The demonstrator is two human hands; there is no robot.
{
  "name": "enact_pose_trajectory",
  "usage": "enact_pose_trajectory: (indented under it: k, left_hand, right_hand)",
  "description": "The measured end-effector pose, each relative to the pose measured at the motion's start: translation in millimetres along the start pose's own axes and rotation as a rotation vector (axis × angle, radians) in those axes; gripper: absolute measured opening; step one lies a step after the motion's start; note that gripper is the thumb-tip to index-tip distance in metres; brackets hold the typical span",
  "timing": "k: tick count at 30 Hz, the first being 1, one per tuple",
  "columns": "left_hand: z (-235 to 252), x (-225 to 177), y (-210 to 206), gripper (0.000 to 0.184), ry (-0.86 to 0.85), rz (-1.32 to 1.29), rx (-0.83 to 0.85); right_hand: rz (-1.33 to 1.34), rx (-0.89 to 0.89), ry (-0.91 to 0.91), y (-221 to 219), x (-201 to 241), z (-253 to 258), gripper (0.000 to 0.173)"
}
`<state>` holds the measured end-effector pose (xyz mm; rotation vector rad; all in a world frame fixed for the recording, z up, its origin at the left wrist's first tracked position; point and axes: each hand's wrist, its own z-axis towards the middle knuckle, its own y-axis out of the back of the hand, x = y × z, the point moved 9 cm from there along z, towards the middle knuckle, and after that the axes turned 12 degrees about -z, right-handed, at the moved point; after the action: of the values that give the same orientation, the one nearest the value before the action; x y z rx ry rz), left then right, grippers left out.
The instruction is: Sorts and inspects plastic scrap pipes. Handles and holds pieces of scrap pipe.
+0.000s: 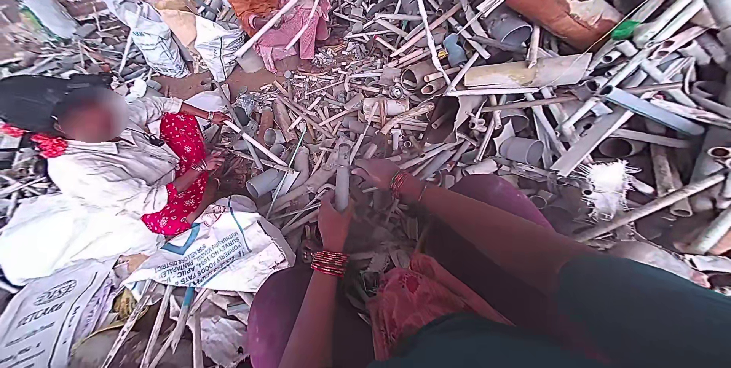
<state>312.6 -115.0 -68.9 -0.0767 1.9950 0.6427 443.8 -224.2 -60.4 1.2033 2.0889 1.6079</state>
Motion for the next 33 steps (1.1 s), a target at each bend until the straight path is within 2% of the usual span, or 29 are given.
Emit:
enact_pose_trajectory:
  k: [2,4,10,16,18,22,25,28,30,33]
  left_hand:
    - [-0.6,-0.6,-1.9,0.061,0.033,0.063,0.026]
    - [-1.5,0.3,-3.3,0.061,0.035,0.072,0.037]
    - [-2.3,5.2,7.3,0.065,0.089,0.081,0.014]
    - [-11.8,-4.0,3.1,0.063,0.129,0.236,0.034]
    - [-14.2,-6.7,6.7,0.064,0.137,0.318,-0.01]
    - [-10.7,-7.4,11.5,0.062,0.104,0.338,-0.058]
    - [-9.3,-7.1,9.8,0.062,0.091,0.343,-0.063]
    - [-9.9,-8.1,7.7,0.073,0.081,0.357,-0.079]
    - [-9.6,-7.1,9.5,0.077,0.081,0.344,-0.091]
    - [-8.4,-7.0,16.1,0.075,0.097,0.328,-0.102]
  right_hand:
    - [0.016,-0.069,-0.134,9.7,-28.2,7.6,0.048]
    - [0.037,-0.125,-0.185,15.9,-43.0,10.3,0.047]
    - [0.011,0.003,0.097,-2.2,11.5,3.5,0.052]
    - [0.035,-0.126,-0.156,12.3,-41.0,14.9,0.049]
    - [0.061,-0.126,-0.127,12.1,-34.4,11.9,0.049]
    - [-0.013,0.027,0.078,-6.1,8.1,4.5,0.051]
    - [-0.04,-0.006,-0.008,-6.6,-7.0,10.6,0.051]
    - [0.018,-0.102,-0.15,7.5,-39.9,16.5,0.052]
    - [0.046,-0.126,-0.123,9.5,-37.8,15.5,0.051]
    - [0.016,-0.045,0.042,-3.8,-0.6,7.0,0.047]
